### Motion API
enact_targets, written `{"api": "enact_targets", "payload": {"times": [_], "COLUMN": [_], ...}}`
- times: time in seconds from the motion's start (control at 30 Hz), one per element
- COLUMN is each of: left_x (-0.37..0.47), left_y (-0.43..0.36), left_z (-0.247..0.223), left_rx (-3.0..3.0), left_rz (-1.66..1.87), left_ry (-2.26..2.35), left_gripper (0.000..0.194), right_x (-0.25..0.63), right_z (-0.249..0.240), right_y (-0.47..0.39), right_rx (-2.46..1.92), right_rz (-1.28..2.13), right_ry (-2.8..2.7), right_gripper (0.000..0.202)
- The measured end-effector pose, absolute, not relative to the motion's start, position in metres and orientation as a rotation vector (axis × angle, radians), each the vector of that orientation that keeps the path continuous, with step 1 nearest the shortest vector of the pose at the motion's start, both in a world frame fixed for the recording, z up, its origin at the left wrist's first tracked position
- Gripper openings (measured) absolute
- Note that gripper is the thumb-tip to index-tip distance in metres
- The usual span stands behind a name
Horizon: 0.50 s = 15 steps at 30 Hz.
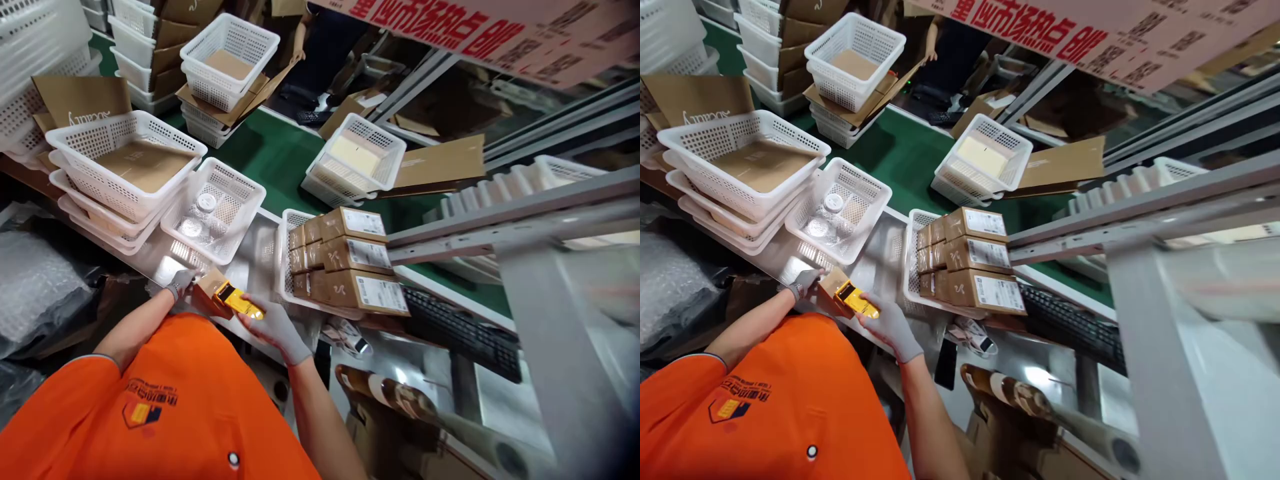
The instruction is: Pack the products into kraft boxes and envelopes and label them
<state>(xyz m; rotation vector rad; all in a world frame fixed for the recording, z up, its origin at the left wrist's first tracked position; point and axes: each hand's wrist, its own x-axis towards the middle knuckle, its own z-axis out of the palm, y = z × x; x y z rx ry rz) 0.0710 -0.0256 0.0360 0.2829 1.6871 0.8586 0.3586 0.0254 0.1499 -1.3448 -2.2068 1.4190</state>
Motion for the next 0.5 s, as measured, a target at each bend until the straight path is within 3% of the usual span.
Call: {"api": "enact_targets", "payload": {"times": [0.33, 0.5], "left_x": [0.036, 0.08], "left_y": [-0.04, -0.03], "left_z": [0.068, 0.081], "left_rx": [0.671, 0.977], "left_rz": [0.857, 0.768], "left_ry": [2.067, 1.961], "left_gripper": [0.02, 0.035], "right_x": [0.357, 0.356], "right_z": [0.154, 0.151], "right_y": [0.029, 0.033], "right_rx": [-1.323, -1.291], "right_rz": [1.467, 1.4], "right_ry": [-2.189, -2.263], "right_gripper": [0.054, 0.054]}}
